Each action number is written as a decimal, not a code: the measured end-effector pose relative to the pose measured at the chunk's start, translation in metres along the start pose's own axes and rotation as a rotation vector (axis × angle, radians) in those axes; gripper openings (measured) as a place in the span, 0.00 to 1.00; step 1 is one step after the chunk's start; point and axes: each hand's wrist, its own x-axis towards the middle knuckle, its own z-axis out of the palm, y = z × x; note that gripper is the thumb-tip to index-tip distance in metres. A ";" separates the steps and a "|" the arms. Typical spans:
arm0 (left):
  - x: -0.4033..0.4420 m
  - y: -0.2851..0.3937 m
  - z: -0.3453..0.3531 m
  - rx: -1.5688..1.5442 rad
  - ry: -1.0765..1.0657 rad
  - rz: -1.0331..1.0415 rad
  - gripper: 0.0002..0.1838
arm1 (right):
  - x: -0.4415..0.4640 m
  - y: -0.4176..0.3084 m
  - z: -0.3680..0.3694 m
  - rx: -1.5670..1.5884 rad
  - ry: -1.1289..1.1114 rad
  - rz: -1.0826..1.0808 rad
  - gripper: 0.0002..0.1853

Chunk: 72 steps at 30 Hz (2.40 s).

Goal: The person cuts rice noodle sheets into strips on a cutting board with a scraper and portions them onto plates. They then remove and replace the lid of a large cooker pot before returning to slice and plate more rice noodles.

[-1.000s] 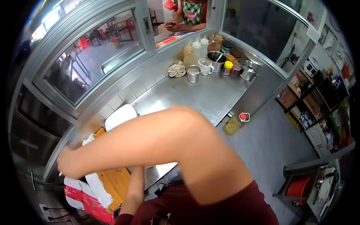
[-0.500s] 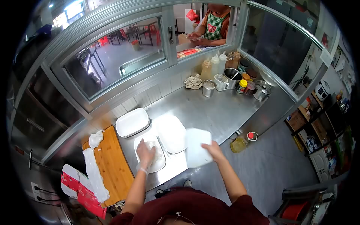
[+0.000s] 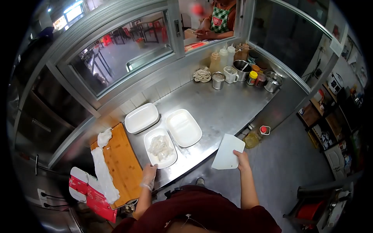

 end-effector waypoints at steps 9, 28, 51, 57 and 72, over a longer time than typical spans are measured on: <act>0.047 -0.039 0.028 -0.439 -0.128 -0.074 0.11 | -0.048 0.014 -0.002 -0.079 -0.001 0.033 0.20; -0.088 -0.008 0.049 -0.891 -0.021 0.057 0.09 | -0.072 -0.004 -0.157 0.000 0.173 0.059 0.19; -0.015 0.281 0.244 -0.960 -0.322 0.099 0.07 | 0.043 -0.126 -0.302 0.099 0.352 -0.044 0.18; 0.025 0.338 0.274 -0.912 -0.319 0.097 0.09 | 0.088 -0.162 -0.296 0.115 0.404 -0.072 0.19; 0.048 0.377 0.313 -0.954 -0.270 -0.001 0.10 | 0.208 -0.222 -0.236 0.010 0.251 -0.013 0.18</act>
